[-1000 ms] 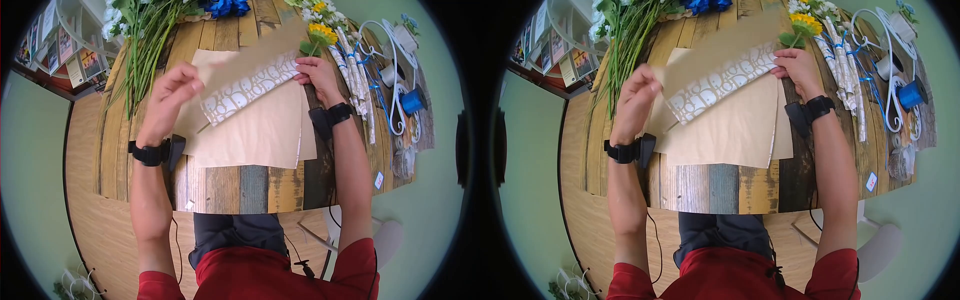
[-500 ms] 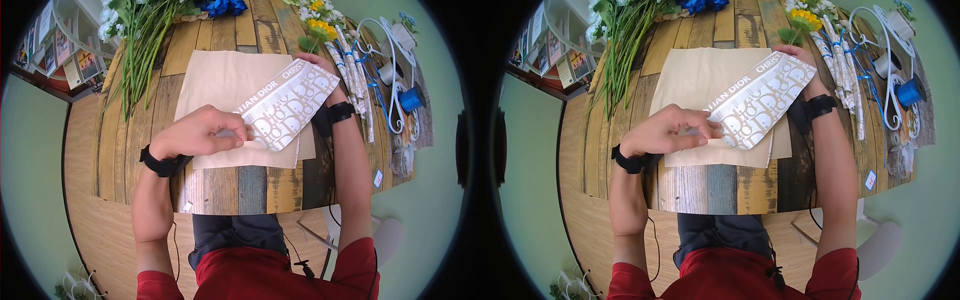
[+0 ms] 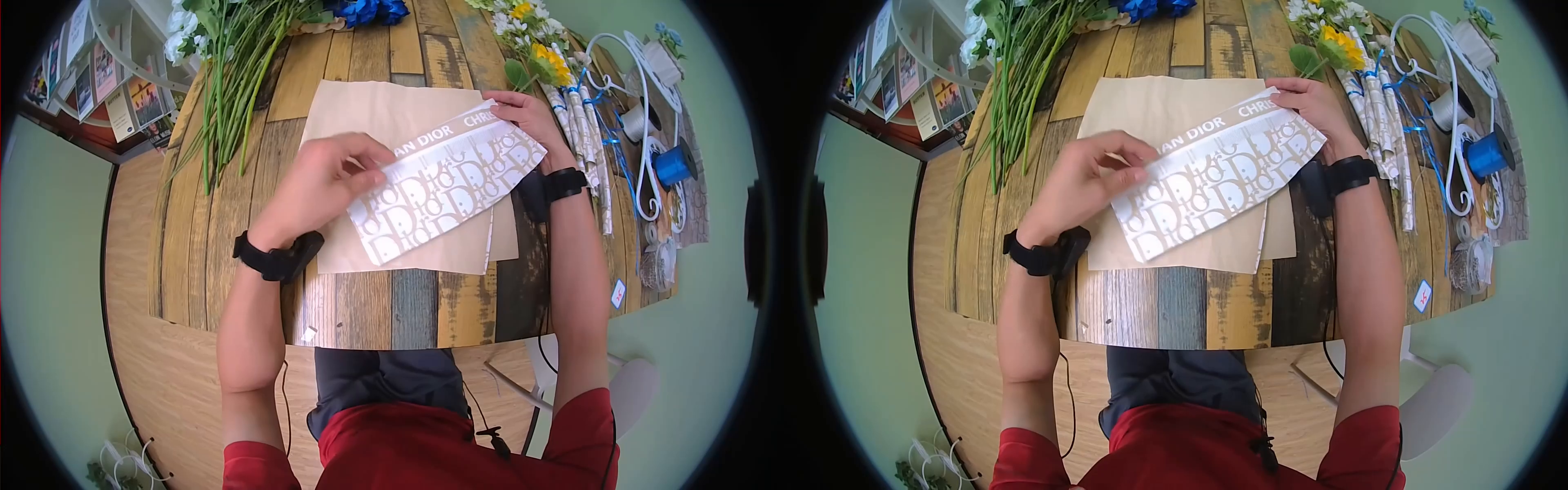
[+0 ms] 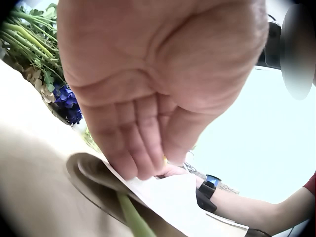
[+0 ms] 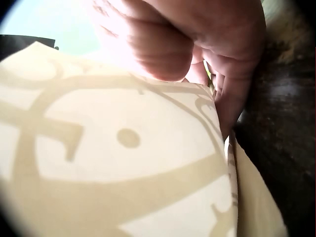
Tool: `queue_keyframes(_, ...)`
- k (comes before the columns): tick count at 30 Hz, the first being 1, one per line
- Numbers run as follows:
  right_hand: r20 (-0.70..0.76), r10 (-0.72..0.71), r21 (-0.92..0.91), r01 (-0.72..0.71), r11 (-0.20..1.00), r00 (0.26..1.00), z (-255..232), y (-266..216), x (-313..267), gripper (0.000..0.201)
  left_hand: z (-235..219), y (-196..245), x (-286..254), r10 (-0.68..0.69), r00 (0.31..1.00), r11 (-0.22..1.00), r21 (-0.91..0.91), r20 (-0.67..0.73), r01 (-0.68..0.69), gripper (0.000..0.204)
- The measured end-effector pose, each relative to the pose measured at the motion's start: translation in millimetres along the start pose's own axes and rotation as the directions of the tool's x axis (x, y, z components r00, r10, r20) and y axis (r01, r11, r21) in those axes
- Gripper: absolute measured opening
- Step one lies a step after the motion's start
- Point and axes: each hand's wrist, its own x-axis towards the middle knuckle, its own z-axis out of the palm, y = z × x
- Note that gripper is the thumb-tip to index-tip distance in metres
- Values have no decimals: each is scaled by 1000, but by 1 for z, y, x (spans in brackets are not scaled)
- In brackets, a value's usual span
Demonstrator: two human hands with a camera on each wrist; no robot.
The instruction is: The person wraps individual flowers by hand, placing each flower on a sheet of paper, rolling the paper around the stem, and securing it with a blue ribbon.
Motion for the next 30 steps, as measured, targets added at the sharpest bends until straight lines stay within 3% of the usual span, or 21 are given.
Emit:
queue_keyframes(5,-22,14,49,-13,999,1000,-1,2,1,33,-13,-9,-3,-108,992,994,14,-70,110,17)
queue_keyframes(7,-57,8,44,-6,999,998,-2,3,3,33,-19,-12,-3,-185,971,976,-144,-154,163,20)
queue_keyframes(8,-57,6,46,-4,999,998,-2,5,3,33,-22,-12,-5,-246,962,940,-270,-119,207,23)
queue_keyframes(9,-79,12,86,-6,996,997,0,3,1,33,-26,-8,-7,-244,963,942,-266,-117,206,23)
queue_keyframes(11,-104,14,126,-1,992,994,1,2,0,33,-33,1,-12,-97,985,993,-73,-144,88,26)
queue_keyframes(15,-134,30,174,-6,985,990,-1,5,3,34,-32,-9,-10,57,971,991,-101,-234,-83,34)
queue_keyframes(17,-145,30,186,-2,982,989,-2,6,3,34,-32,-15,-7,171,914,978,-48,-369,-202,31)
queue_keyframes(20,-132,37,229,-5,973,991,-1,7,4,34,-31,-19,-8,176,857,977,-23,-484,-213,27)
queue_keyframes(24,-131,35,246,-2,969,991,-1,8,5,34,-31,-7,-8,318,823,948,134,-472,-289,22)
queue_keyframes(26,-130,37,254,-2,967,991,-1,8,5,34,-31,-4,-8,401,835,908,285,-377,-307,20)
queue_keyframes(30,-131,50,240,-17,971,990,-2,8,5,37,-29,-4,-7,395,833,910,291,-388,-295,19)
